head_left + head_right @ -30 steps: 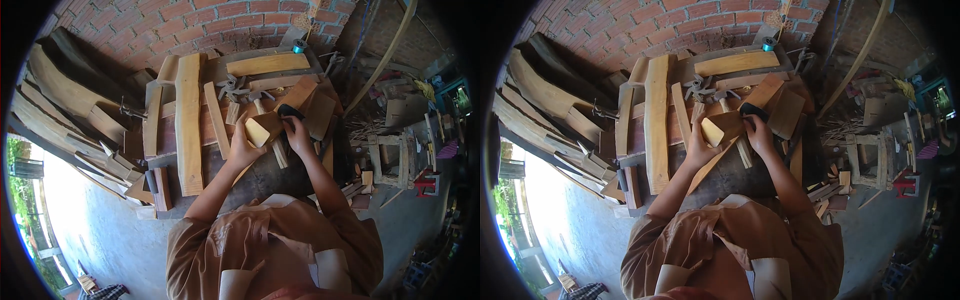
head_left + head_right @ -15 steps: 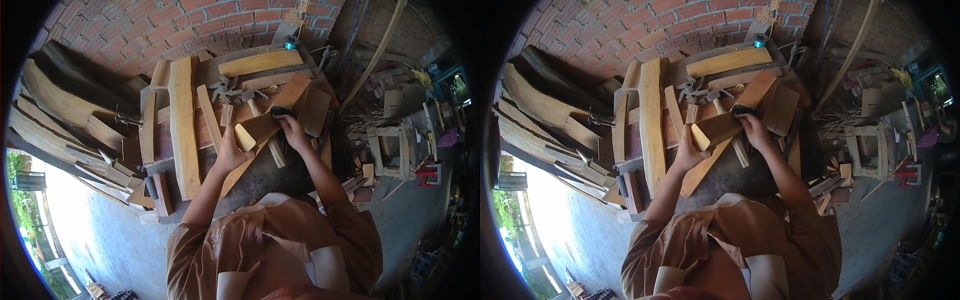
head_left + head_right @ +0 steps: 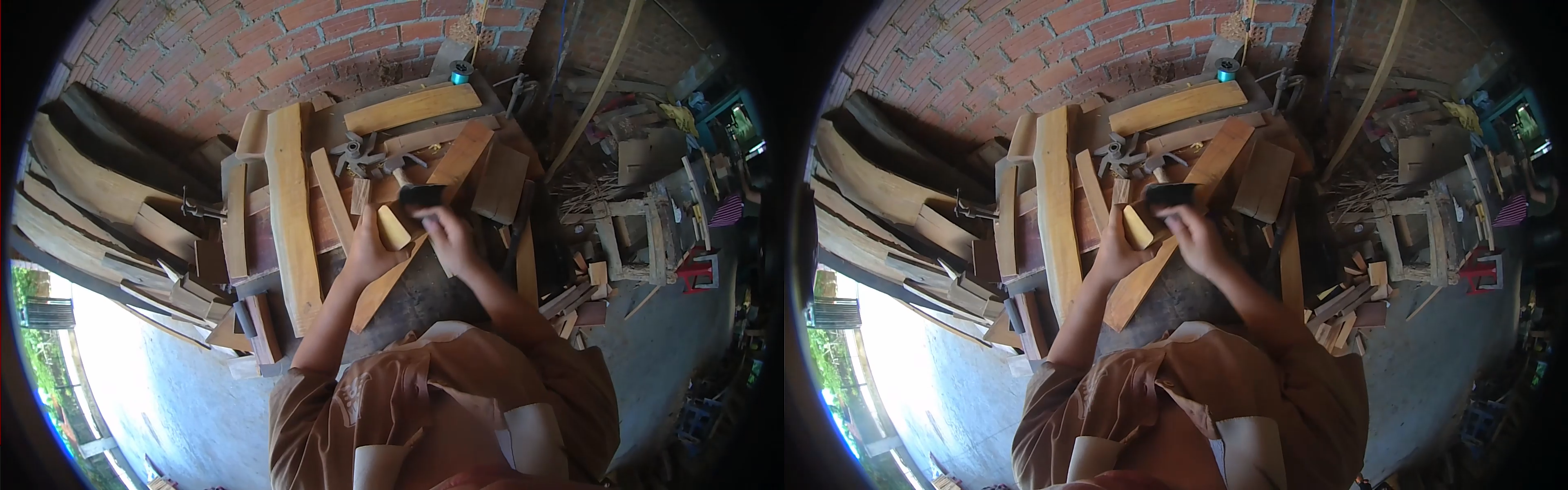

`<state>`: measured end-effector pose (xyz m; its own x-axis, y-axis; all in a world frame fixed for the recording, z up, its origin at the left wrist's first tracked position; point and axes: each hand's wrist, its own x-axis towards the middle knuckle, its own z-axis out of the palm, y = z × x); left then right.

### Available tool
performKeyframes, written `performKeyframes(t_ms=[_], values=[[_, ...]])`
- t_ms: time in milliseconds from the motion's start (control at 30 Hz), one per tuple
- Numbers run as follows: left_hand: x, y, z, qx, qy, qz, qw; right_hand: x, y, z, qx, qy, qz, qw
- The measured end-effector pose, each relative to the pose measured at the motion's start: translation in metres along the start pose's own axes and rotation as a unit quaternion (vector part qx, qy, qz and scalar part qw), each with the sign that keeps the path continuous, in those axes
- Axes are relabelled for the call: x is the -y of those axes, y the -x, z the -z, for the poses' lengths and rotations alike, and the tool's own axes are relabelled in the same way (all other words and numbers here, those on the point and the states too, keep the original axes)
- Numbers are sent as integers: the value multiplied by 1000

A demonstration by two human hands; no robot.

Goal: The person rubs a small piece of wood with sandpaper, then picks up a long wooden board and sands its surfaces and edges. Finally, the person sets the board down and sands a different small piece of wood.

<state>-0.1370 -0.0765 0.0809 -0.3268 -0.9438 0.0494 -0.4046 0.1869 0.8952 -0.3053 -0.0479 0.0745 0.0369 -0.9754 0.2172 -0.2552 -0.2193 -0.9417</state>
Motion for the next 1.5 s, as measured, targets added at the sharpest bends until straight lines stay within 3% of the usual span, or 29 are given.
performKeyframes(t_ms=[67,133,200,300,400,467,533,600,667,733,800,867,900,933,1000,1100,1133,1267,1400,1500], values=[[0,3,-1,16,5,2,1000,-4,10,-11,17,-97,117,988],[-7,9,1,31,-34,-26,999,-20,14,11,37,52,67,996],[1,11,-4,5,-32,10,999,-59,0,20,-32,61,26,997],[1,8,-8,-4,-37,-2,999,-78,-16,23,-68,69,52,994],[-11,8,-5,7,-70,-3,997,0,-2,6,10,28,34,999],[6,7,-4,29,-66,-87,994,16,6,-7,62,-91,144,983],[4,10,-2,34,-80,-86,993,-18,3,-3,84,-60,136,985],[7,12,-1,15,-33,34,999,-45,-19,6,2,1,53,999],[3,11,-1,12,-39,38,998,-104,-40,20,-22,19,10,1000],[-5,8,-3,-2,-47,-19,999,-64,-41,7,19,-11,19,1000],[-10,7,-4,4,-51,4,999,-22,-32,-7,30,15,128,991],[-13,7,-3,-7,-47,-78,996,19,-21,-8,72,-112,138,981],[-12,8,-3,-5,-65,-83,994,7,-19,0,57,-13,140,988],[-11,9,-3,-5,-64,-80,995,-17,-22,1,41,-4,102,994],[-10,8,-1,29,-79,13,996,-46,-32,14,15,-11,9,1000],[-12,9,-5,19,-83,-3,996,-63,-44,18,5,31,43,999],[-13,7,-5,19,-84,-25,996,-45,-39,8,23,-24,28,999],[-15,10,-4,31,-96,-77,992,28,-19,2,77,-51,153,984],[-7,12,-1,56,-92,-58,993,-64,-37,17,-18,24,47,998],[-11,12,-2,53,-87,-51,993,-70,-45,21,5,61,43,997]])
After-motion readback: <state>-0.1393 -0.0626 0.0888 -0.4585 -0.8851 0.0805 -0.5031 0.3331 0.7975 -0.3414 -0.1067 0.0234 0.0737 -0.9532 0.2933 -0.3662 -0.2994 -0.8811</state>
